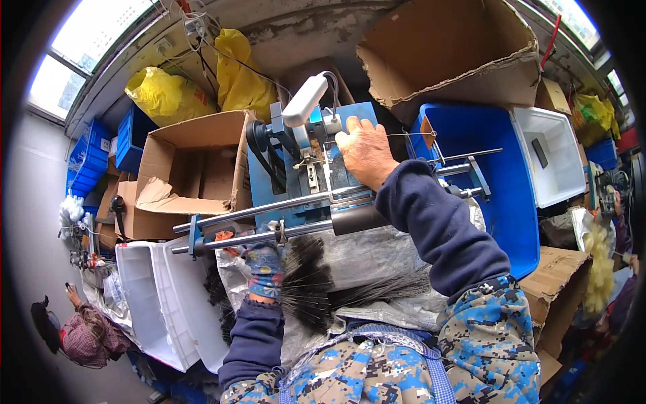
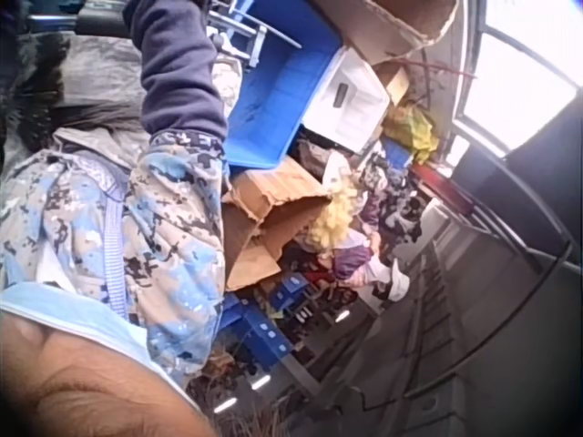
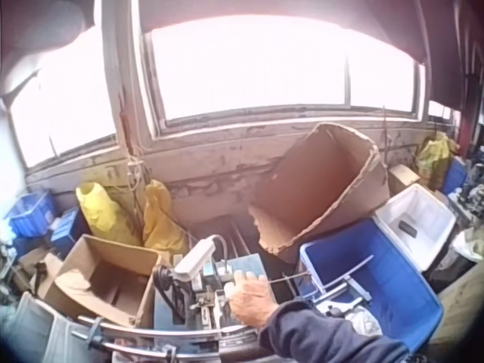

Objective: The person operates a blue industrial machine by repeatedly pulling a white handle to process a bundle of black bristles. The person holds the bristles with a gloved left hand while manipulating the machine's lever with the right hand. The processed bristles are collected in a white bin below the machine.

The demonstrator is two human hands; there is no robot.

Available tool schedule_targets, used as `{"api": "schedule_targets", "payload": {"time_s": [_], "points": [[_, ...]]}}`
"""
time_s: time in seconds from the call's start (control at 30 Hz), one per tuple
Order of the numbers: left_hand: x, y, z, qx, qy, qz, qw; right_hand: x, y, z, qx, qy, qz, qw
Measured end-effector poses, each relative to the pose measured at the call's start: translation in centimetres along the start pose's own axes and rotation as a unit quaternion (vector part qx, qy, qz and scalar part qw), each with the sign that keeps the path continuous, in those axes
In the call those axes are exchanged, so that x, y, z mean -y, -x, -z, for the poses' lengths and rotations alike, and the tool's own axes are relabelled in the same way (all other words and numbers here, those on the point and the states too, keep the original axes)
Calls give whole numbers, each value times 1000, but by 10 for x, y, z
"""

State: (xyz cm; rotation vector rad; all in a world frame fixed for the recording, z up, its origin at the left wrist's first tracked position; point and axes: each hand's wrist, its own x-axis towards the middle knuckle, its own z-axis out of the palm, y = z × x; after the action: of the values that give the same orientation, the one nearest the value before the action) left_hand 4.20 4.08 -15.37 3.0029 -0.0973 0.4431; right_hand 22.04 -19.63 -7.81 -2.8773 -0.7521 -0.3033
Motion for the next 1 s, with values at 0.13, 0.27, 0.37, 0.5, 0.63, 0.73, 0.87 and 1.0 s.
{"api": "schedule_targets", "payload": {"time_s": [0.13,0.27,0.37,0.5,0.63,0.73,0.87,1.0], "points": [[-15,28,24,42,-39,-7,998,4,1,1,-4,15,12,1000],[-23,25,65,20,44,-83,995,3,1,-4,-10,0,23,1000],[-32,13,105,36,168,-77,982,2,1,-3,-9,-16,29,999],[-31,22,128,-60,302,33,951,-5,-4,-18,-14,-67,6,998],[-40,22,145,-185,443,65,875,-4,-3,-1,35,-39,-25,998],[-51,15,163,-208,529,95,817,-13,19,1,-33,-36,-24,999],[-52,8,154,-153,597,125,778,-10,42,11,8,-74,-36,997],[-72,2,147,-113,639,88,756,-2,41,16,55,-85,-67,993]]}}
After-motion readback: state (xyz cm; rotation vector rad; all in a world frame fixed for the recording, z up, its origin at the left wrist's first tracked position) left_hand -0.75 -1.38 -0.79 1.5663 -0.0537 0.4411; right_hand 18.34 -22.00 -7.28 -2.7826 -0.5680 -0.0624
